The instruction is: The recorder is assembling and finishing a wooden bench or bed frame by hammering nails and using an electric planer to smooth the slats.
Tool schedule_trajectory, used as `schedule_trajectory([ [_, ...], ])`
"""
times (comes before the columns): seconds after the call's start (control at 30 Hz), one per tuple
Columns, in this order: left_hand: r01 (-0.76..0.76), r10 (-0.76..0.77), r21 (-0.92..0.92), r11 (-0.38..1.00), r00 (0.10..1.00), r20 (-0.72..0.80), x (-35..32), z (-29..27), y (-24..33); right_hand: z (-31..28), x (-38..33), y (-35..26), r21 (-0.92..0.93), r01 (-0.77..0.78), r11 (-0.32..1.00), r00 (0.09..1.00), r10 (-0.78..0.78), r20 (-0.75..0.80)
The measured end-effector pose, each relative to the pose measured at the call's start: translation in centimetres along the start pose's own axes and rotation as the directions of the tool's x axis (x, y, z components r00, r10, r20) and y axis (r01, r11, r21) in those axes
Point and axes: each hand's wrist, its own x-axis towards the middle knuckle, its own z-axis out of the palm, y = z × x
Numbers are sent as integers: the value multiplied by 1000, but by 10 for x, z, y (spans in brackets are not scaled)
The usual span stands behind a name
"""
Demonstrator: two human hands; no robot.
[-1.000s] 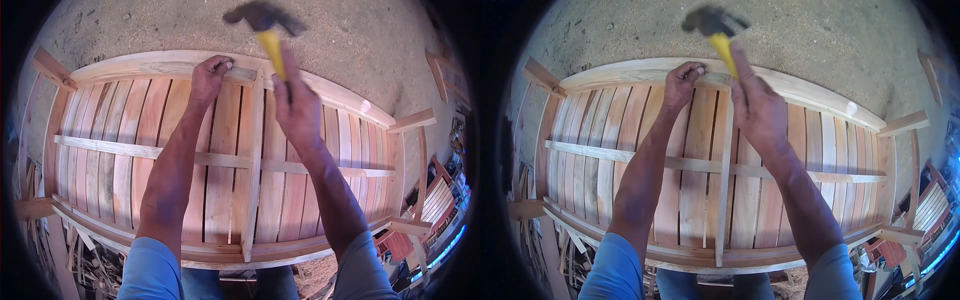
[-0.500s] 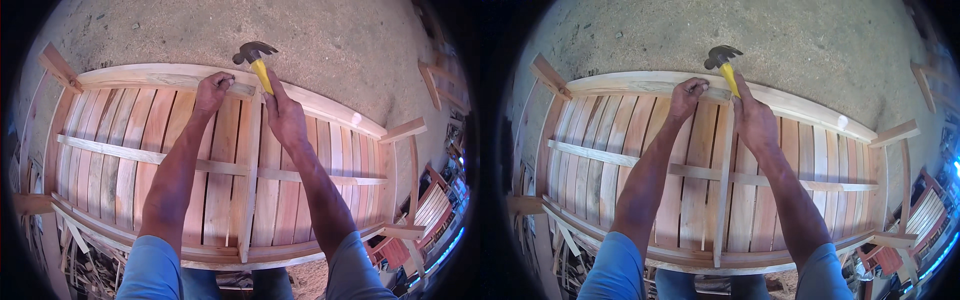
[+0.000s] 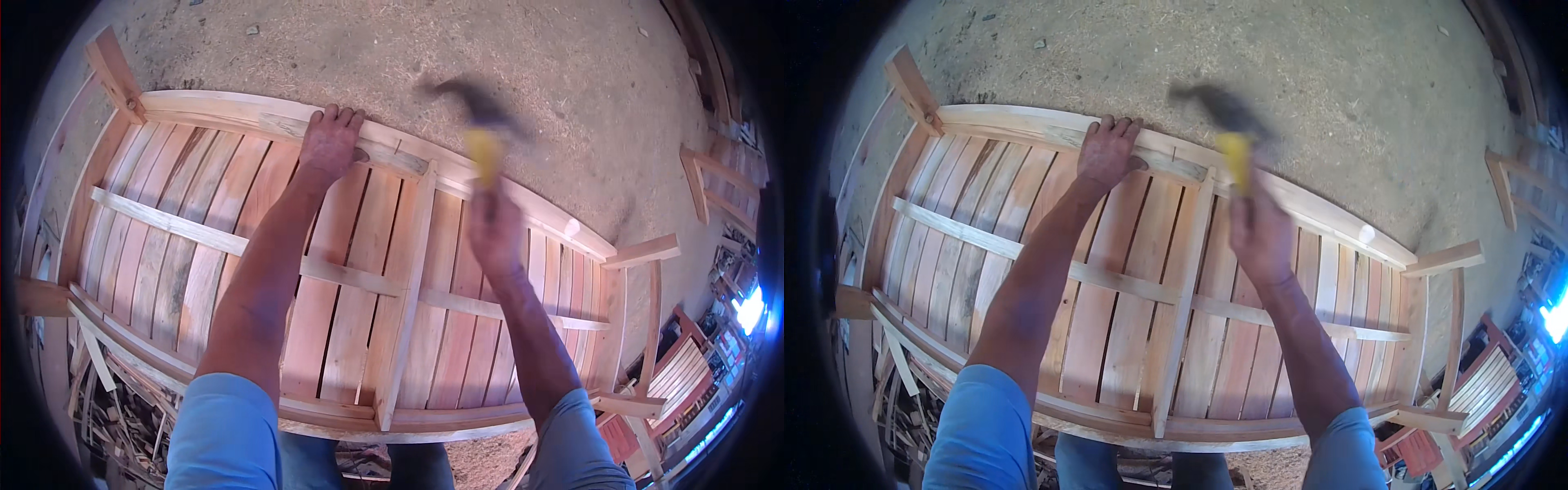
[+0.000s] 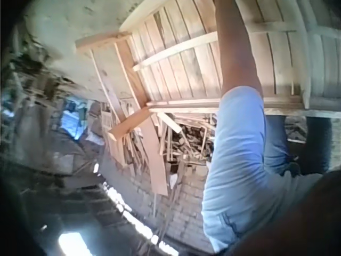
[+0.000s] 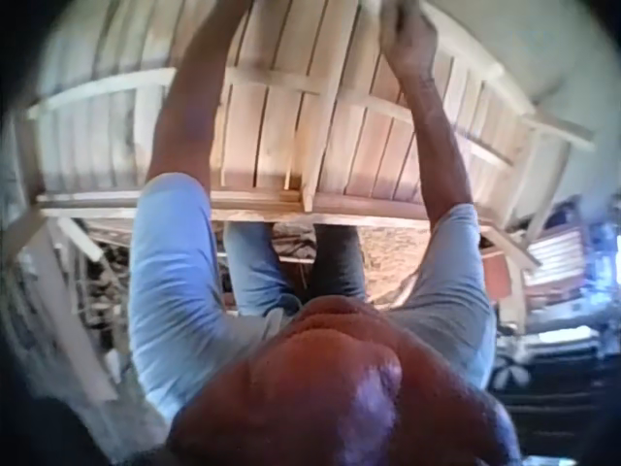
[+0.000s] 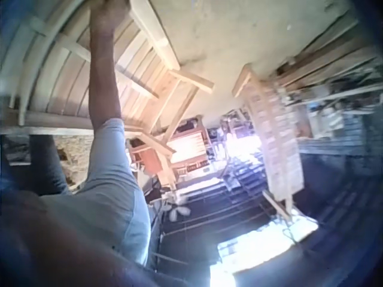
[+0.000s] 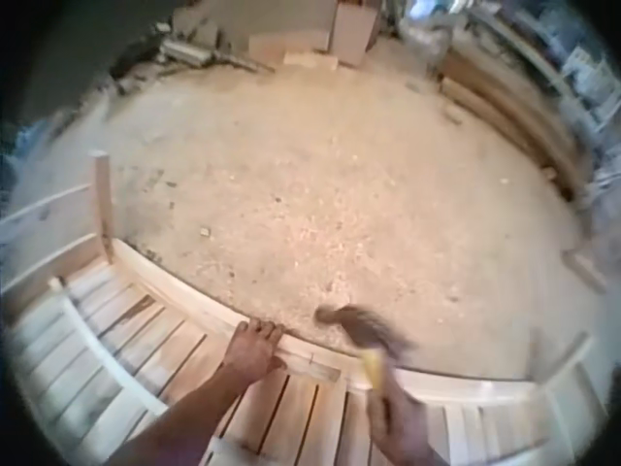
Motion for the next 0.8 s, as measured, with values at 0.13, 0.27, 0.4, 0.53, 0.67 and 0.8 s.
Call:
schedule_trajectory([
  [0.13,-8,7,13,1000,1000,18,12,1,6,37,7,42,-33,-133,991,981,137,140],
  [0.27,11,-15,58,998,997,80,-7,-3,-7,-9,44,-41,300,-97,949,985,135,-107],
  [0.4,-3,-1,46,999,997,75,2,-5,0,-1,24,-12,126,39,991,986,-17,-166],
  [0.53,-14,12,30,999,998,64,3,-5,5,26,-1,11,-58,-2,998,996,7,87],
  [0.67,-16,14,29,999,997,69,6,-5,2,26,11,-5,106,-37,994,994,26,102],
  [0.8,-23,20,33,999,996,85,1,-8,-7,-51,76,-95,391,135,911,942,4,-334],
])
